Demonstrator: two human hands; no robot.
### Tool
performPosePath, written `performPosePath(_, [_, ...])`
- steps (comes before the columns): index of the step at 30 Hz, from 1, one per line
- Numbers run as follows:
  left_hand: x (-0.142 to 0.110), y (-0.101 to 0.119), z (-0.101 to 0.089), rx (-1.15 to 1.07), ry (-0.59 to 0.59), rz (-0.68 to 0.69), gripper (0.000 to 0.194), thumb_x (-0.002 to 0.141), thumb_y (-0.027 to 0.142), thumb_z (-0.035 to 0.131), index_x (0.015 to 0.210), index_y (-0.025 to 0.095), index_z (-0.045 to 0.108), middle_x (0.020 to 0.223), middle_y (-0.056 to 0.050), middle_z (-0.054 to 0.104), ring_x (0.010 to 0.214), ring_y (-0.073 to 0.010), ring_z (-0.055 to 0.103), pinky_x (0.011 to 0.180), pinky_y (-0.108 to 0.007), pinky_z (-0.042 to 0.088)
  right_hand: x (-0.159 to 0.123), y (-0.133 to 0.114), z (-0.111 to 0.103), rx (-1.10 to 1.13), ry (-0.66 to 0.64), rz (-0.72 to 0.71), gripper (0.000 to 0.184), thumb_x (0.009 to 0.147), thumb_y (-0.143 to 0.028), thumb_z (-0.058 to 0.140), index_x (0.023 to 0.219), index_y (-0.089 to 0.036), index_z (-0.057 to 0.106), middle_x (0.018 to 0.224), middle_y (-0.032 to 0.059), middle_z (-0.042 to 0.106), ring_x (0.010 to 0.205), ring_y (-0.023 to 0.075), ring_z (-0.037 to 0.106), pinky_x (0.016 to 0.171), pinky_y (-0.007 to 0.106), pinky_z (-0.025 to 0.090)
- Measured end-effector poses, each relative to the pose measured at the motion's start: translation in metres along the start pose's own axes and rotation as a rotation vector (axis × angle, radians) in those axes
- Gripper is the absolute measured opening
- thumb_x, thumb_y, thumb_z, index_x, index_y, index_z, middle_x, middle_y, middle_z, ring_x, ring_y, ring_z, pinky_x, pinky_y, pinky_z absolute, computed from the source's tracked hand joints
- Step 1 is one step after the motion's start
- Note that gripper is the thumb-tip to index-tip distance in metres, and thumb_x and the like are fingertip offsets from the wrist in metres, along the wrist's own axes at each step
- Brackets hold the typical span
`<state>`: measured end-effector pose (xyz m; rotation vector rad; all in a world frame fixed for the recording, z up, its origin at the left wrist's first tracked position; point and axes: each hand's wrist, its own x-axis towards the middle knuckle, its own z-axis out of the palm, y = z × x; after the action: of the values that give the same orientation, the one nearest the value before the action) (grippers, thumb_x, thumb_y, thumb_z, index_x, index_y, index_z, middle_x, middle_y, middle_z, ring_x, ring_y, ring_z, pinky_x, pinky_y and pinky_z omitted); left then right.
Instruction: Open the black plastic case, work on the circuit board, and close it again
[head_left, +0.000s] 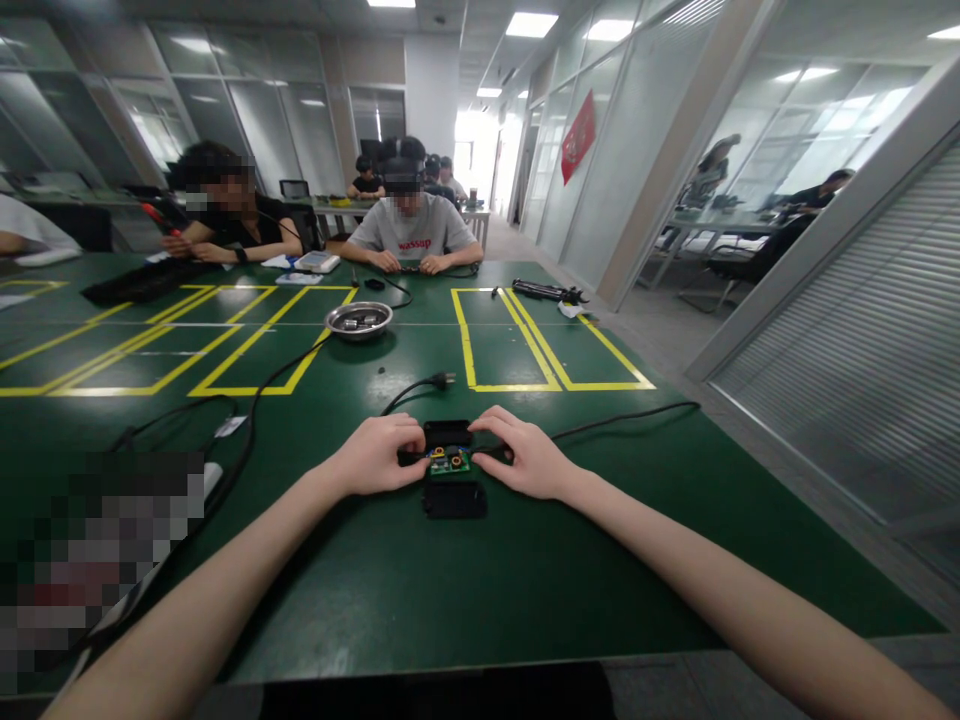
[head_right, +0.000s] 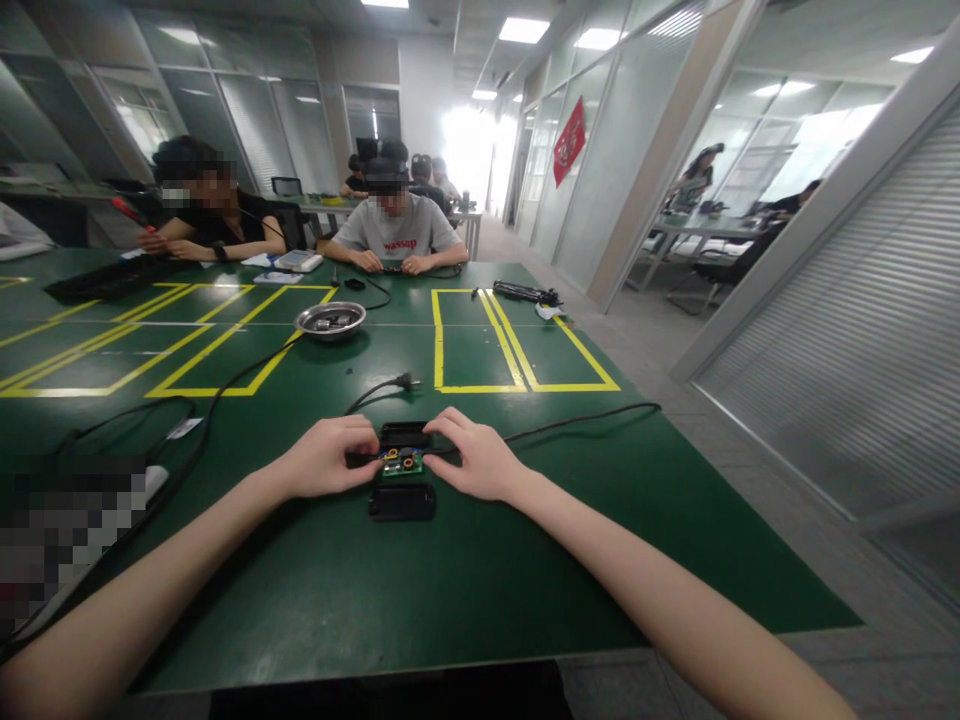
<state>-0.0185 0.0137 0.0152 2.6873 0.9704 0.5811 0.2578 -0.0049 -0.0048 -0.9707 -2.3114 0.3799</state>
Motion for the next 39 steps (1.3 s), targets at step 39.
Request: performPosePath(39, [-0.001,0.013,0.008,-0.604,-0.161,-0.247,0.024,0.085,0.039,0.069,0.081,0.016,0.067,0.068,0.002,0.06,0.06,-0.0104,0.049,0.055,-0.021,0.037,-0.004,-0.006,0.0,-0.173,-0.164,0.03,0.032,0.097,-0.021,0.058,0.066,-0.02,0.052,0.066,-0.0002,0.058,0.061,0.013,0.05,0.061,0.026,0.033])
